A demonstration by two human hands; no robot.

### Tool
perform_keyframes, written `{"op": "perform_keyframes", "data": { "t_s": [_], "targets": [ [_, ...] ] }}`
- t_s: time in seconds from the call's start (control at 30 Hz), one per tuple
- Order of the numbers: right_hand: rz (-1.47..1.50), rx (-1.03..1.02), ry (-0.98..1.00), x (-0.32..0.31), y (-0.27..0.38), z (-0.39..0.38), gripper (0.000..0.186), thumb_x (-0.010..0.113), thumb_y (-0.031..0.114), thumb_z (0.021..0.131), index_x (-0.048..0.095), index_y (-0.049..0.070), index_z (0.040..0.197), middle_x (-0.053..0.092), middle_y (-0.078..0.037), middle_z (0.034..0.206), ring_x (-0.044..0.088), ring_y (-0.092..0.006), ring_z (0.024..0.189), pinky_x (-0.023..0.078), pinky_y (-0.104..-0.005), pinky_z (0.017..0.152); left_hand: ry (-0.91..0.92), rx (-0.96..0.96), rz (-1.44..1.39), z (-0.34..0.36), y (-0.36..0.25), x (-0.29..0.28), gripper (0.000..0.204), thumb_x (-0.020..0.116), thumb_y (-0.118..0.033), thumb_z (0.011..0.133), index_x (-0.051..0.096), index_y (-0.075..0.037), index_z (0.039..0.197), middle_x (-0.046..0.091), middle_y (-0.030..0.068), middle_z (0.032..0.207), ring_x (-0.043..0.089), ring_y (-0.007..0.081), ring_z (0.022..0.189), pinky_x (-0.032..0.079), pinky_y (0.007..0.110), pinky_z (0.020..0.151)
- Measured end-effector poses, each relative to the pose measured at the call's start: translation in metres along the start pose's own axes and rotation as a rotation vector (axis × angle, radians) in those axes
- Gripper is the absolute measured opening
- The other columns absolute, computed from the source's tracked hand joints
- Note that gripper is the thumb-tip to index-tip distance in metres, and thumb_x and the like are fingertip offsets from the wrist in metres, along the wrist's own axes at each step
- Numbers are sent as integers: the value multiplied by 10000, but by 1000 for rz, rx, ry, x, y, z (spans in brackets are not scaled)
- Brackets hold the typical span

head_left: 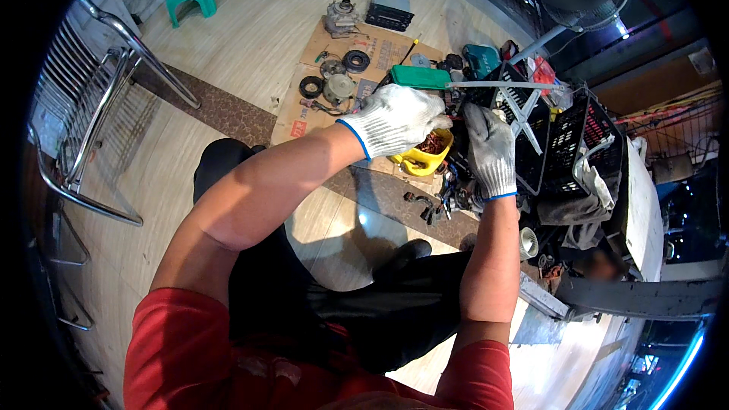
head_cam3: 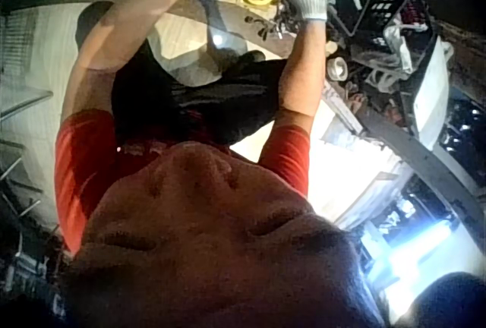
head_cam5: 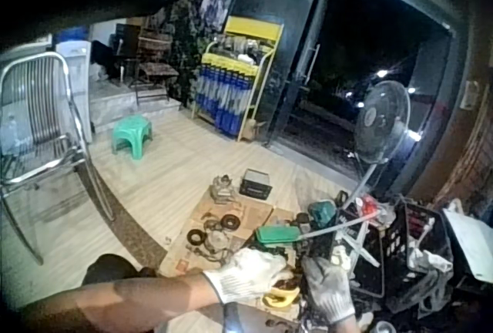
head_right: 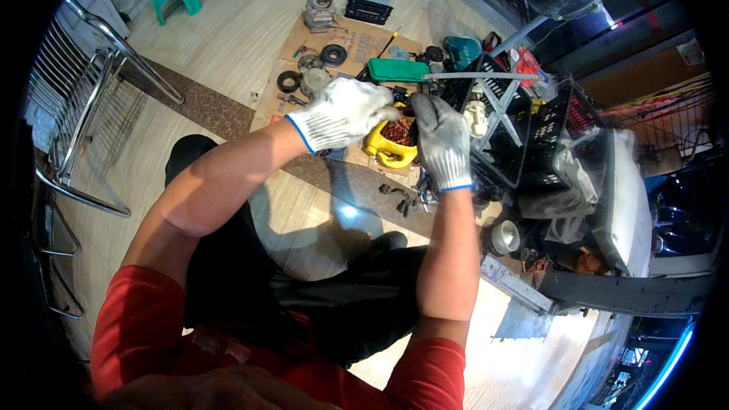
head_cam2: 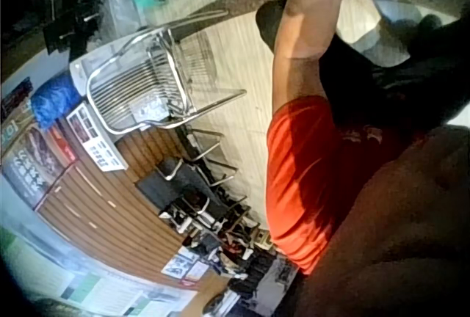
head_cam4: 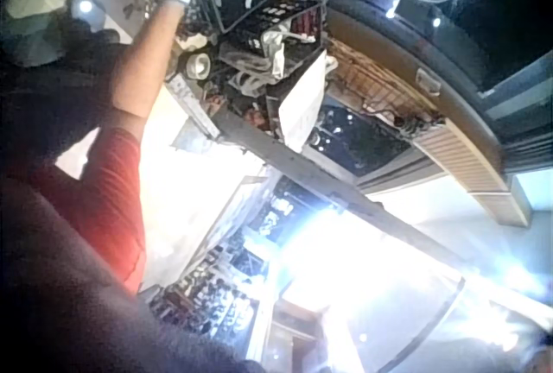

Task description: The person, wearing gloves, works on a copper motor stator by hand and using pliers, then measures a component with a digital caliper.

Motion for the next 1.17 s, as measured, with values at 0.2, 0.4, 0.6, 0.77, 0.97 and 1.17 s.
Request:
{"op": "perform_keyframes", "data": {
  "t_s": [0.2,0.4,0.6,0.77,0.97,1.17],
  "targets": [
    [-26,-27,-48,-4,6,-1,296,591,240,959,696,-14,1070,693,-226,959,673,-351,869,503,-384,770,-18,47,-20,-3,-5,-7,409,453,-430,1016,666,-85,1068,701,145,956,690,318,899,559,436,770],
    [-133,-102,6,0,9,-1,227,589,176,928,694,41,1077,688,-207,1037,660,-399,933,520,-411,788,-40,151,-73,-2,-1,8,421,440,-425,1020,665,-79,1097,678,170,1004,669,326,928,541,443,793],
    [-335,-225,176,4,6,-3,233,603,129,872,713,92,1074,689,-185,1055,665,-369,950,533,-400,796,319,109,-455,-11,5,12,492,415,-431,1029,663,-18,1128,671,213,1025,639,362,984,484,455,874],
    [-288,-189,106,-8,-8,-4,282,669,124,820,719,50,1087,705,-181,1066,676,-371,945,546,-390,836,248,37,-634,-8,2,20,493,469,-433,1012,651,21,1078,673,230,964,646,367,919,483,420,829],
    [-288,-226,45,-13,-1,-5,251,629,125,867,707,1,1071,706,-222,1003,689,-376,919,542,-394,817,-112,383,-45,-16,-19,25,289,486,-215,940,695,-162,1132,640,109,898,678,288,882,559,422,717],
    [-175,-44,88,-15,1,-6,227,602,151,919,711,28,1076,691,-222,1073,702,-318,937,544,-385,812,66,322,102,-12,-24,33,321,497,-217,946,668,-174,1214,630,100,967,684,286,885,577,408,724]
  ]
}}
Point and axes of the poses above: each hand's wrist, its own z-axis towards the middle knuckle, its own x-axis out of the palm, y = z × x, the point moved 8 cm from there along z, towards the middle knuckle
